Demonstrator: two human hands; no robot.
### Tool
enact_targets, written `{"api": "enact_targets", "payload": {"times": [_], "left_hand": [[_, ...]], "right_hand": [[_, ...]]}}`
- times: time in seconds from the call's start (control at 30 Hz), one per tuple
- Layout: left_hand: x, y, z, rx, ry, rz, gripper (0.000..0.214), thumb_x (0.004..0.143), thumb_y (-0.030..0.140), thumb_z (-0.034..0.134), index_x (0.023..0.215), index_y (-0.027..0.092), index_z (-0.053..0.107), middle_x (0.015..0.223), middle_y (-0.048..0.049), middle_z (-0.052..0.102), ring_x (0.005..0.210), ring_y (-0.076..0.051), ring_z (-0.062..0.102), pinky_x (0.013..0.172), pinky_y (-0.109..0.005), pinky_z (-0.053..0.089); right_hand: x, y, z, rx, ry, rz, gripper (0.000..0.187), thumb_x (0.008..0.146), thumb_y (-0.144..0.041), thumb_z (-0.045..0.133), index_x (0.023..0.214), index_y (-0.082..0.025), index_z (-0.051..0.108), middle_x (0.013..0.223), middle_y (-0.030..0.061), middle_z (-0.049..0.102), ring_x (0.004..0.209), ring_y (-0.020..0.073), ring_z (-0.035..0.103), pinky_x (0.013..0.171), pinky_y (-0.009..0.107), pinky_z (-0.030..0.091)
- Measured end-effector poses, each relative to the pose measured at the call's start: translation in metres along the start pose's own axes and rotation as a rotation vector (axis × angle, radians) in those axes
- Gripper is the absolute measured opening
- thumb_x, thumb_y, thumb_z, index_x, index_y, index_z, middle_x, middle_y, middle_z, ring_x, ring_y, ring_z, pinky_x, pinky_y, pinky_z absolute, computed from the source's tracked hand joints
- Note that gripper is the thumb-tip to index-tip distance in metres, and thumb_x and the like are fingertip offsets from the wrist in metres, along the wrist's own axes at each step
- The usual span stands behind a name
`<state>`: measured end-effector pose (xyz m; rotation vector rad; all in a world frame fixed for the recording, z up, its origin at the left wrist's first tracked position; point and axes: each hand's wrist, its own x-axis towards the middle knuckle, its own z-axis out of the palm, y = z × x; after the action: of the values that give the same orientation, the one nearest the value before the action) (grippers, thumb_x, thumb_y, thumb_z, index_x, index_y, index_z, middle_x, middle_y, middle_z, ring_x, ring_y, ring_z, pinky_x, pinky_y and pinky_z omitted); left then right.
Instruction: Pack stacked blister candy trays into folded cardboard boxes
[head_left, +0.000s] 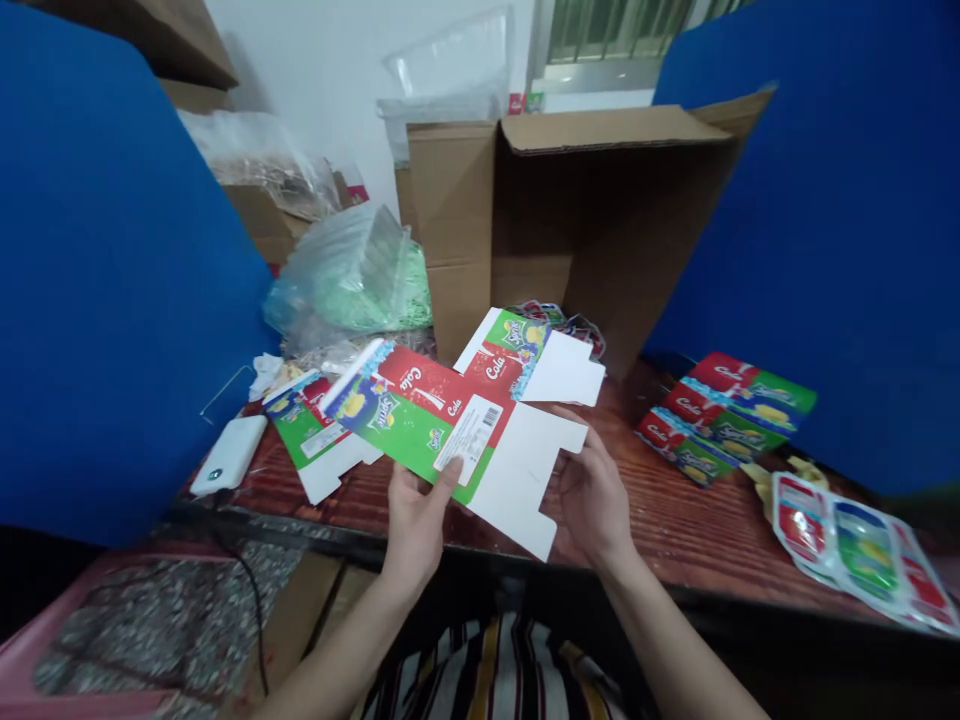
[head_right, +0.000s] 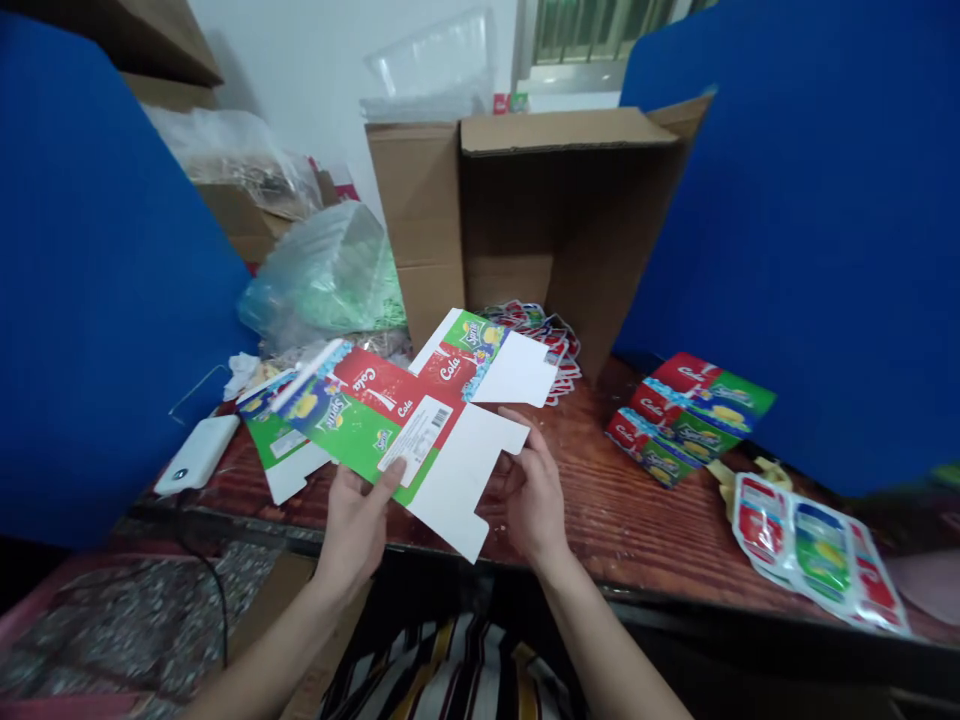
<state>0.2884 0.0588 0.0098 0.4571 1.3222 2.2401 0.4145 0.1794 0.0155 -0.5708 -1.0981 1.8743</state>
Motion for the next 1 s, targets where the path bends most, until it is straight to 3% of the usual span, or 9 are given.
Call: {"api": "enact_targets", "payload": {"times": [0.13, 0.27, 0.37, 0.5, 0.57, 0.63, 0.73, 0.8, 1.0], "left_hand": [[-0.012, -0.013, 0.01, -0.104, -0.043, -0.376, 0.049, 0.067, 0.028, 0.081, 0.11, 0.017, 0.059, 0.111, -0.0099, 0.07, 0.086, -0.02, 0.07, 0.07, -0.027, 0.058], [-0.028, -0.018, 0.02, -0.119, -0.13, -0.58, 0.042, 0.068, 0.031, 0.081, 0.103, 0.017, 0.063, 0.095, -0.0057, 0.073, 0.066, -0.014, 0.068, 0.05, -0.02, 0.052], [-0.05, -0.012, 0.023, -0.038, -0.342, -0.79, 0.047, 0.077, 0.057, 0.065, 0.095, 0.014, 0.065, 0.069, -0.0046, 0.07, 0.047, -0.012, 0.059, 0.039, -0.02, 0.044], [-0.069, 0.013, 0.012, 0.226, -0.783, -1.113, 0.087, 0.076, 0.084, 0.017, 0.066, 0.012, 0.064, 0.053, -0.01, 0.063, 0.037, -0.011, 0.049, 0.035, -0.02, 0.035], [-0.063, 0.031, 0.001, 0.38, -0.967, -1.029, 0.09, 0.077, 0.084, 0.011, 0.057, 0.012, 0.062, 0.05, -0.009, 0.06, 0.036, -0.008, 0.044, 0.037, -0.019, 0.032], [-0.047, 0.048, -0.007, 0.511, -1.014, -0.76, 0.082, 0.079, 0.081, 0.022, 0.058, 0.014, 0.063, 0.051, -0.0071, 0.059, 0.037, -0.01, 0.045, 0.04, -0.022, 0.035], [-0.021, 0.06, -0.008, 0.729, -0.654, -0.138, 0.052, 0.068, 0.067, 0.066, 0.086, 0.018, 0.065, 0.08, -0.0075, 0.068, 0.065, -0.017, 0.061, 0.057, -0.027, 0.048], [-0.015, 0.056, -0.001, 0.804, -0.521, 0.089, 0.066, 0.061, 0.05, 0.081, 0.117, 0.025, 0.057, 0.112, -0.0089, 0.066, 0.095, -0.024, 0.063, 0.081, -0.035, 0.051], [-0.039, 0.031, 0.029, 0.554, -0.79, 0.005, 0.045, 0.087, 0.032, 0.059, 0.13, 0.033, 0.047, 0.128, -0.006, 0.06, 0.112, -0.023, 0.06, 0.097, -0.04, 0.049]], "right_hand": [[-0.012, 0.002, -0.03, -0.27, 0.025, -0.273, 0.039, 0.081, -0.027, 0.062, 0.12, -0.026, 0.059, 0.111, 0.0037, 0.066, 0.098, 0.0193, 0.063, 0.084, 0.031, 0.052], [-0.025, -0.006, -0.043, -0.488, 0.058, -0.464, 0.038, 0.086, -0.028, 0.061, 0.123, -0.025, 0.057, 0.121, 0.0068, 0.059, 0.111, 0.0216, 0.057, 0.095, 0.036, 0.046], [-0.037, -0.028, -0.041, -0.636, 0.141, -0.623, 0.029, 0.086, -0.027, 0.061, 0.115, -0.023, 0.063, 0.117, 0.0086, 0.059, 0.11, 0.0235, 0.057, 0.093, 0.039, 0.047], [-0.057, -0.061, -0.036, -0.741, 0.246, -0.828, 0.019, 0.083, -0.019, 0.066, 0.101, -0.022, 0.067, 0.093, 0.0056, 0.065, 0.089, 0.0209, 0.061, 0.079, 0.036, 0.049], [-0.063, -0.07, -0.036, -0.801, 0.309, -0.884, 0.014, 0.08, -0.018, 0.069, 0.093, -0.022, 0.067, 0.084, 0.0036, 0.064, 0.079, 0.0188, 0.06, 0.072, 0.034, 0.048], [-0.063, -0.073, -0.038, -0.854, 0.394, -0.871, 0.01, 0.079, -0.021, 0.071, 0.087, -0.021, 0.065, 0.077, 0.0018, 0.062, 0.07, 0.0164, 0.057, 0.067, 0.032, 0.046], [-0.058, -0.075, -0.041, -0.88, 0.48, -0.757, 0.015, 0.08, -0.029, 0.071, 0.084, -0.019, 0.061, 0.072, -0.0006, 0.056, 0.061, 0.0124, 0.05, 0.06, 0.028, 0.043], [-0.055, -0.079, -0.042, -0.859, 0.46, -0.685, 0.017, 0.081, -0.033, 0.069, 0.083, -0.019, 0.059, 0.071, -0.0011, 0.054, 0.06, 0.0113, 0.048, 0.056, 0.026, 0.041], [-0.047, -0.091, -0.036, -0.925, 0.352, -0.695, 0.02, 0.082, -0.032, 0.068, 0.097, -0.02, 0.062, 0.078, -0.0005, 0.055, 0.065, 0.0117, 0.051, 0.059, 0.025, 0.044]]}}
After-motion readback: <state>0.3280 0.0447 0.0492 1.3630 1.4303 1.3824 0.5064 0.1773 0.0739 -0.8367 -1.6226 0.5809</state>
